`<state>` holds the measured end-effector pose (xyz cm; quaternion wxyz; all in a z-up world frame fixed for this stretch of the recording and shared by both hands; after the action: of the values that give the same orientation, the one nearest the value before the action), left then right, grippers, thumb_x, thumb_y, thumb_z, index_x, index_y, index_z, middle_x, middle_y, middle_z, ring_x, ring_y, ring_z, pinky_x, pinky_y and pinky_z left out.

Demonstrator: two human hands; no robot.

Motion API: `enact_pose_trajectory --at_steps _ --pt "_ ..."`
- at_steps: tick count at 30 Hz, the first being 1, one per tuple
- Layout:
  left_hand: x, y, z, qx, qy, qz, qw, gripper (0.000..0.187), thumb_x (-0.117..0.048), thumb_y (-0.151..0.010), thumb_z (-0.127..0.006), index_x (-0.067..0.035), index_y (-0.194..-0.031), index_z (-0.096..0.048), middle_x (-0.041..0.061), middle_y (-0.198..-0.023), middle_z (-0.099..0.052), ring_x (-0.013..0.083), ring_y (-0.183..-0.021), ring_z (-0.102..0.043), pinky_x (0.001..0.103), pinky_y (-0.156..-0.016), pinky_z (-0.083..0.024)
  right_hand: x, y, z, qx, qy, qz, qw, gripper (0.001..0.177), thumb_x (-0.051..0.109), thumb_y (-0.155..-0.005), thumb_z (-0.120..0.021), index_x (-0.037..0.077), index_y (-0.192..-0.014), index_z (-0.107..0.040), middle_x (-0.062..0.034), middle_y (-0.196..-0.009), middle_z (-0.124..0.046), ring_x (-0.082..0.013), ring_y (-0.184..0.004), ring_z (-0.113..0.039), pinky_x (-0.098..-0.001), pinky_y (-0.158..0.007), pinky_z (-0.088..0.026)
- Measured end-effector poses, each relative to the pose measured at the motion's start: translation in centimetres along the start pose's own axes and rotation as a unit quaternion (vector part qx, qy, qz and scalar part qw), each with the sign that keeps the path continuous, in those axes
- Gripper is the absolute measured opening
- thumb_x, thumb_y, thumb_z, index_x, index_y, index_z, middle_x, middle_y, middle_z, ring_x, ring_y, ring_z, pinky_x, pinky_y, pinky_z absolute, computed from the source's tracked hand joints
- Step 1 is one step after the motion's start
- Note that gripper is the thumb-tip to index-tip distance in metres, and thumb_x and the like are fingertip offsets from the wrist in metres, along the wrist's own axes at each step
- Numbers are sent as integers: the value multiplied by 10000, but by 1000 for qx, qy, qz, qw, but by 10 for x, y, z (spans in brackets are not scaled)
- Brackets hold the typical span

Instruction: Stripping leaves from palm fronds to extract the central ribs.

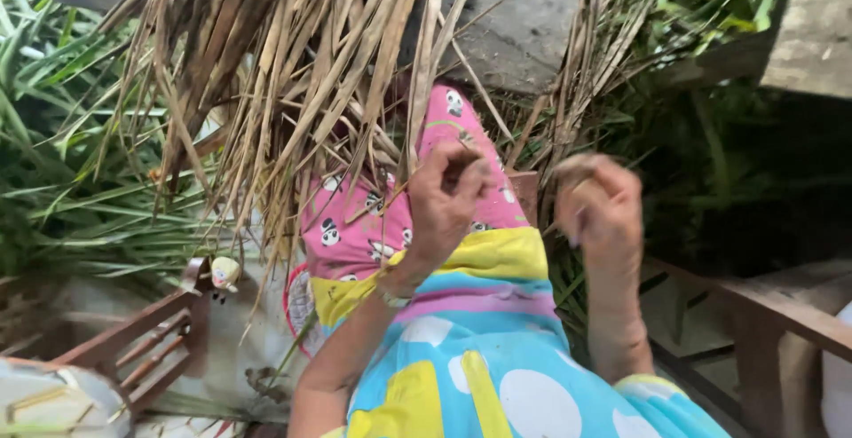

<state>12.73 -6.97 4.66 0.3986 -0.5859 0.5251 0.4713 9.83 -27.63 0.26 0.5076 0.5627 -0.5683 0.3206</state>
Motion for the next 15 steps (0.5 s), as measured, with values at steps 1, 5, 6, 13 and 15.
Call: enact_pose_trajectory --at_steps 1,5,6,13,15 --pt "3 -1 -9 1 4 -4 1000 56 -14 -936 -713 -23 -972 -671 91 -708 -695 121 -593 -638 244 -570 -552 3 5 -7 1 3 5 1000 243 -6 -928 -573 -89 -1152 -616 -118 -509 -463 -161 -290 -437 -257 -233 -354" --pt "26 8 -28 -33 90 39 995 62 -43 -934 -738 -29 -979 -697 56 -776 -719 72 -675 -690 188 -618 -571 -22 13 -18 80 -106 -51 990 320 -79 -868 -580 -165 -1175 -614 -147 -506 -466 -146 -277 -417 -233 -219 -371" --pt "33 11 -27 -52 85 44 994 73 -55 -924 -755 -34 -982 -717 37 -756 -709 36 -665 -655 169 -611 -557 -35 11 -15 88 -137 -63 985 309 -33 -926 -564 -175 -1201 -579 -166 -461 -442 -155 -242 -388 -234 -209 -359" --pt "73 41 -23 -63 175 150 971 134 -65 -942 -730 -1 -1047 -676 137 -749 -721 87 -619 -672 182 -584 -564 -80 0 5 34 -212 -82 973 320 116 -996 -604 -49 -1269 -632 -140 -542 -444 -174 -314 -410 -270 -264 -305" --pt "78 49 -23 -40 198 193 960 207 -131 -990 -694 6 -1129 -624 141 -904 -714 124 -739 -712 195 -618 -596 -81 -4 6 24 -191 -72 979 316 134 -1007 -617 -40 -1269 -636 -125 -562 -462 -183 -320 -466 -256 -273 -324"
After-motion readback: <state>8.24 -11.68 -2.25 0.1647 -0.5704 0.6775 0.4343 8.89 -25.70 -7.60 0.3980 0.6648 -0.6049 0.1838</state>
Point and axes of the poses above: each hand's wrist, its own y-axis away from the middle knuckle, its own z-axis out of the back of the hand, x = y × z, the point moved 4 cm from there along -y, towards the middle knuckle
